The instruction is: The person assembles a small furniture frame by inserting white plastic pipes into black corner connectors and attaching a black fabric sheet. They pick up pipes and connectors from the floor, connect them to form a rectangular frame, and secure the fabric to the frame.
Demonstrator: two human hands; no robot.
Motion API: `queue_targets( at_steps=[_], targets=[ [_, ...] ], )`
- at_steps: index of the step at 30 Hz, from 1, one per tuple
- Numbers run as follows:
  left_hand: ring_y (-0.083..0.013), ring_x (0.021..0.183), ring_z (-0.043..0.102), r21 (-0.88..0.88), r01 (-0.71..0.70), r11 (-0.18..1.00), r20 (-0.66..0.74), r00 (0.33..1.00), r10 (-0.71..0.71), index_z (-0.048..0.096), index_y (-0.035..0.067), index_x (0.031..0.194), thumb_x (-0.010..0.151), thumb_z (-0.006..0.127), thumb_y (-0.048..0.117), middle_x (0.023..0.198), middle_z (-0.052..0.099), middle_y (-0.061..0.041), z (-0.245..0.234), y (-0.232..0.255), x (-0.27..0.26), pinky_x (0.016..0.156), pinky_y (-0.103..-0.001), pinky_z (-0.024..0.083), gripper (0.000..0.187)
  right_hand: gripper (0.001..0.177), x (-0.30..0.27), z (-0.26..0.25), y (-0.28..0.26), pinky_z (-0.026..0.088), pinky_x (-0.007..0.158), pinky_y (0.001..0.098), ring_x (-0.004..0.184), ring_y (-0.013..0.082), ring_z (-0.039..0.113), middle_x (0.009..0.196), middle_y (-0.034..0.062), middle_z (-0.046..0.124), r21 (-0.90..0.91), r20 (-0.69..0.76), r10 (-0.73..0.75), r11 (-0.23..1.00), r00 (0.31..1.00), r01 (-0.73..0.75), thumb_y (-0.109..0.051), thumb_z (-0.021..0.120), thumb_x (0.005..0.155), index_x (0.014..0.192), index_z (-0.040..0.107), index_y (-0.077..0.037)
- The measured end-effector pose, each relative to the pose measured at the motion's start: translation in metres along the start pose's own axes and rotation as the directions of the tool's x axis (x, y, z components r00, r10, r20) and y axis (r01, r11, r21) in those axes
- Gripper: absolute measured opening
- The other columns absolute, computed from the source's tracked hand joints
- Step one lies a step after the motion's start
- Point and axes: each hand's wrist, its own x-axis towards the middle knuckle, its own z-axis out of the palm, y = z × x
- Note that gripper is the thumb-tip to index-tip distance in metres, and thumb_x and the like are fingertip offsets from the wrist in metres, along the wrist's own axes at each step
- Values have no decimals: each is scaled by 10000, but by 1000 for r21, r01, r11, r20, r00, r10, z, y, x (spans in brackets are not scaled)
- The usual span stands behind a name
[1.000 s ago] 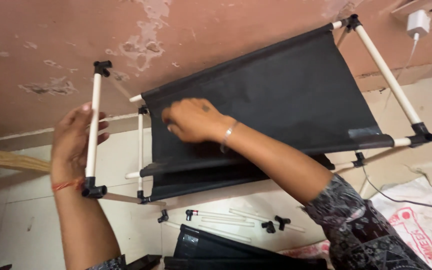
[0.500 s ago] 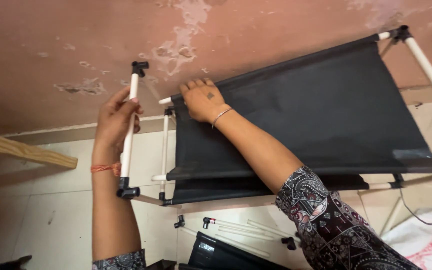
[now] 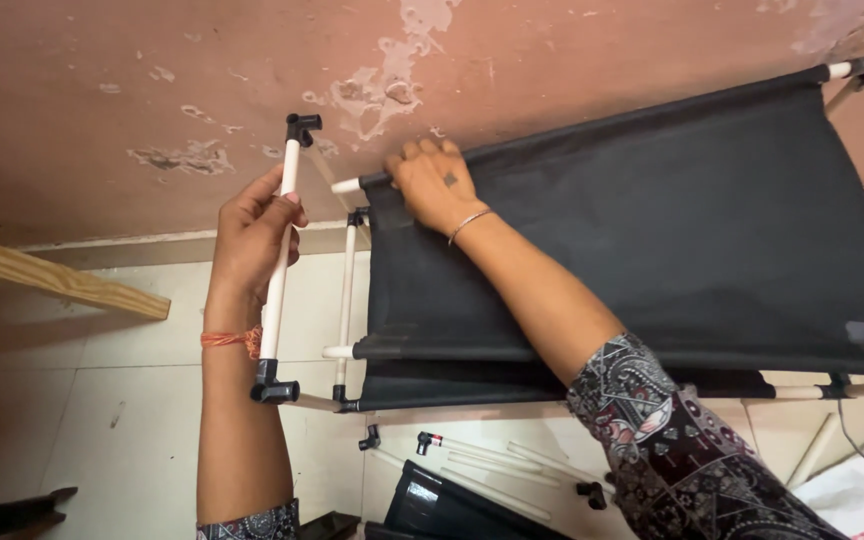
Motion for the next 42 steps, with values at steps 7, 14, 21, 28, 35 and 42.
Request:
queue_targets(
  at_steps=[7, 14, 21, 28, 35, 42],
  targets=[
    [-61, 504, 507, 24, -22, 999, 1, 1000, 22, 562, 37, 1467, 986, 581, 107, 754, 643, -8, 3, -1, -2, 425, -224, 414, 486, 178, 21, -40, 13, 420, 842, 448, 967, 268, 632, 966, 57, 685, 67, -145, 66, 996, 987, -57, -95, 703, 840, 983, 720, -200],
    [-61, 498, 504, 27, -41, 999, 5, 999, 40, 559, 31, 1472, 989, 577, 94, 739, 637, -9, 8, -2, -1, 424, -226, 404, 487, 238, 24, -64, 16, 412, 810, 441, 950, 268, 630, 961, 43, 691, 71, -252, 63, 996, 966, -46, -84, 713, 851, 1065, 722, -189],
    [-62, 490, 503, 60, -50, 997, -4, 999, 50, 571, 33, 1454, 989, 575, 93, 722, 633, -12, 13, -1, -4, 421, -229, 405, 470, 209, 23, -70, 15, 404, 804, 442, 928, 266, 626, 938, 40, 687, 98, -270, 81, 994, 959, -56, -115, 715, 889, 1079, 723, -201],
    [-54, 489, 487, 73, -76, 994, 6, 997, 76, 612, 35, 1423, 999, 556, 91, 719, 632, -11, 15, 0, -8, 426, -219, 382, 431, 177, 25, -65, 12, 399, 809, 447, 916, 272, 627, 915, 36, 699, 127, -276, 107, 989, 955, -74, -128, 719, 881, 1041, 742, -201],
    [-52, 468, 479, 56, -100, 993, 9, 995, 100, 637, 28, 1391, 988, 540, 74, 689, 630, -14, 20, 2, -9, 412, -219, 368, 417, 214, 28, -53, 14, 373, 789, 427, 847, 267, 615, 885, 30, 730, 192, -321, 148, 977, 935, -89, -96, 704, 877, 1033, 797, -208],
    [-57, 503, 516, 101, -148, 984, 21, 989, 147, 648, 1, 1366, 1005, 537, 79, 702, 643, -26, 18, 3, -11, 453, -224, 414, 386, 176, 31, -46, 17, 354, 794, 423, 826, 266, 607, 925, 24, 762, 237, -310, 160, 968, 937, -87, -82, 710, 882, 967, 811, -199]
  ],
)
